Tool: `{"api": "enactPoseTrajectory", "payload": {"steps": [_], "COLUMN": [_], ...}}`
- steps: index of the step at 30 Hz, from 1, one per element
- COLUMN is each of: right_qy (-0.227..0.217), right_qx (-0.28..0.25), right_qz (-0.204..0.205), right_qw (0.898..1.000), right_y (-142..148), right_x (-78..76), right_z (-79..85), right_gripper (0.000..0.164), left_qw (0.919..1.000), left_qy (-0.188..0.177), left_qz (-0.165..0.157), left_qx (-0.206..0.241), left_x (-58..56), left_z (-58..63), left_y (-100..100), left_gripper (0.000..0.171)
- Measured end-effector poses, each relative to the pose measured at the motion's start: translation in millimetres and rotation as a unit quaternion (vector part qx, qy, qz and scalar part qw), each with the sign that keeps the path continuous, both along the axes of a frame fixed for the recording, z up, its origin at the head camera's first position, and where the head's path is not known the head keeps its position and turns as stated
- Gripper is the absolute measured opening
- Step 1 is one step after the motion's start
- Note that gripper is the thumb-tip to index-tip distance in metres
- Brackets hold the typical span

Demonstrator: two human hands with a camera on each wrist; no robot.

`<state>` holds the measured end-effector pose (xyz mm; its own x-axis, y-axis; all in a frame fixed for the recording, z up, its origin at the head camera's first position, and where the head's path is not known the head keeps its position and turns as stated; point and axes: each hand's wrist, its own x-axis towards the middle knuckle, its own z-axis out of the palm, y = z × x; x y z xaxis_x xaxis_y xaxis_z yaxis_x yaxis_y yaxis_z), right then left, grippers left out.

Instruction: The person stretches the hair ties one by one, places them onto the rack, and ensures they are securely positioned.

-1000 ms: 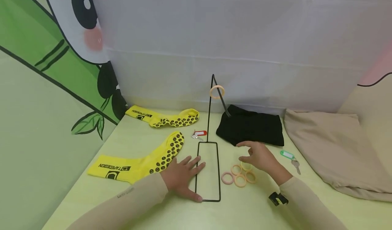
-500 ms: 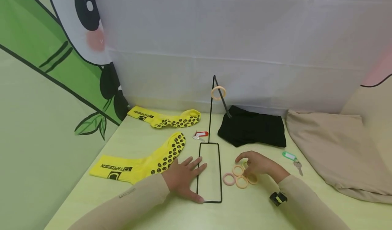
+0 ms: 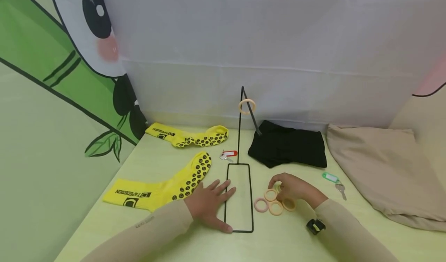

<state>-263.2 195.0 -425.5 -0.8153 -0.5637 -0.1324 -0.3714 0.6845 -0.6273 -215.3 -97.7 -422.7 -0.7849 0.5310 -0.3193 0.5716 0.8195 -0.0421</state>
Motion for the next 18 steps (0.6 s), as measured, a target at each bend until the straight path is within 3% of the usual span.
{"api": "enactPoseTrajectory", "payload": {"steps": [18], "right_qy": [-0.015], "right_qx": [-0.001], "right_qz": [-0.003], "right_qw": [1.000], "right_y": [-0.4], "right_x": [-0.8], "right_z": [-0.1], "right_gripper": [0.023], "left_qw": [0.9999], "left_qy": [-0.009], "left_qz": [0.003], "left_qx": [-0.005], "left_x": [-0.1], "left_z": [3.1], "left_y": [0.4], "left_gripper": [0.110]}}
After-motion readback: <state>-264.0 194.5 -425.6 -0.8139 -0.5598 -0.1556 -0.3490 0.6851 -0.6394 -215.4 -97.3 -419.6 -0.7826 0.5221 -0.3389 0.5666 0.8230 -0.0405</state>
